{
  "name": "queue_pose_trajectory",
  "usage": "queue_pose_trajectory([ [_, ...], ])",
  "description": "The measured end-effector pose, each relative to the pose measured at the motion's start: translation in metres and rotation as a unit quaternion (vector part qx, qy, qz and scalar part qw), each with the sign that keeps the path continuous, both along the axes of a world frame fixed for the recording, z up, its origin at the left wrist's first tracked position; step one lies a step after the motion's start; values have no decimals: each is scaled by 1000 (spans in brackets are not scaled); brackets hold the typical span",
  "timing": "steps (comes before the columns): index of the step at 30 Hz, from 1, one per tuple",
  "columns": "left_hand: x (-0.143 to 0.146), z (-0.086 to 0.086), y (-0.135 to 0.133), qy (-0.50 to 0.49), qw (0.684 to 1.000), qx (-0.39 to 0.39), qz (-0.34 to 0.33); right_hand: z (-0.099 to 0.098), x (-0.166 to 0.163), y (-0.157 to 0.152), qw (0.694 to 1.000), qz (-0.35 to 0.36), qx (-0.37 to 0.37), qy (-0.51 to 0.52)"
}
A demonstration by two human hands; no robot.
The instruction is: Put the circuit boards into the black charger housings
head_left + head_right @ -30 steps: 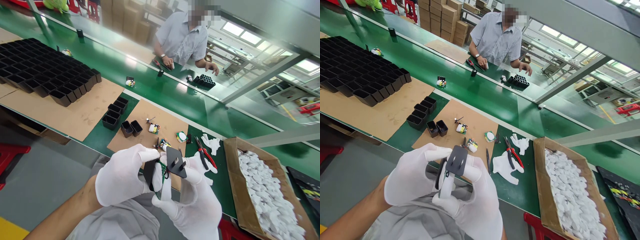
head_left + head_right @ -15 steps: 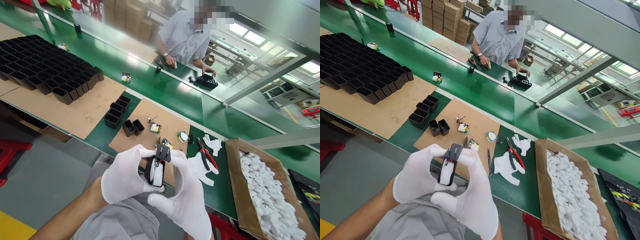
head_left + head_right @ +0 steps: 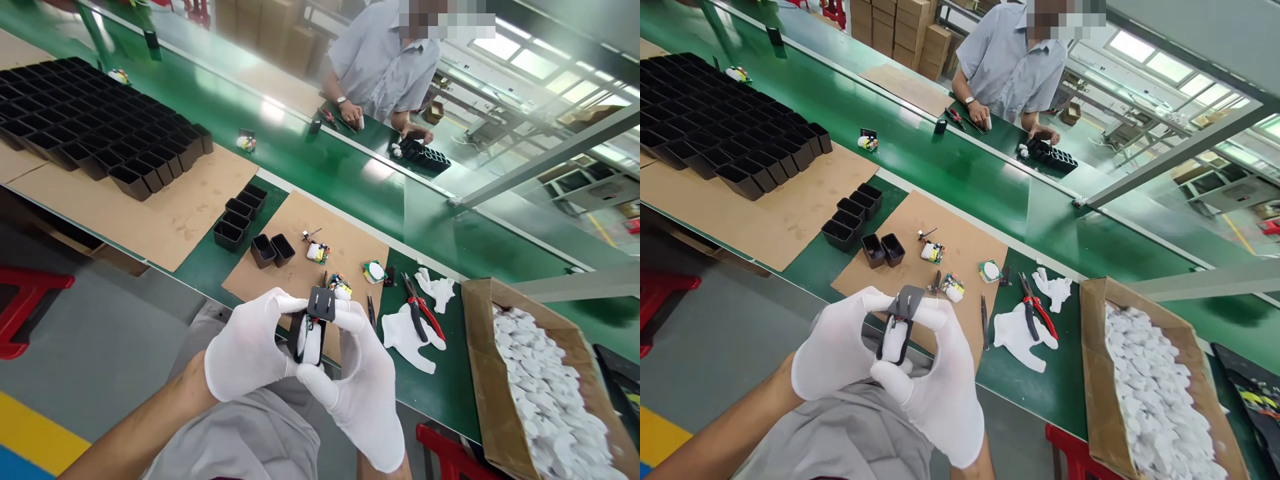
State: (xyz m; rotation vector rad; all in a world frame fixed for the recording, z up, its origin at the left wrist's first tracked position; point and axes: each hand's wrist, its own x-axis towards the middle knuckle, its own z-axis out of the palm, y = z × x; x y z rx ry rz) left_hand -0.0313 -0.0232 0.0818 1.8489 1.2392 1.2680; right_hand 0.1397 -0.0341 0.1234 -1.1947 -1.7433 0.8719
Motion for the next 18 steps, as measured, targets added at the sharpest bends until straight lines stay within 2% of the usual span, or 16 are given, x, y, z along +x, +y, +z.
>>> queue_pose_trajectory([
  [5,4,-9,0,14,999,22,24,-10,-3,3,1000,-15,-5,-1],
  [10,4,-20,6,22,997,17,65,-34,-6,5,999,-39,12,21],
  [14,6,-35,11,18,995,-15,93,-61,-11,-4,984,-141,111,9],
  [18,18,-48,11,14,985,-41,166,-85,-24,-16,966,-209,139,-65],
])
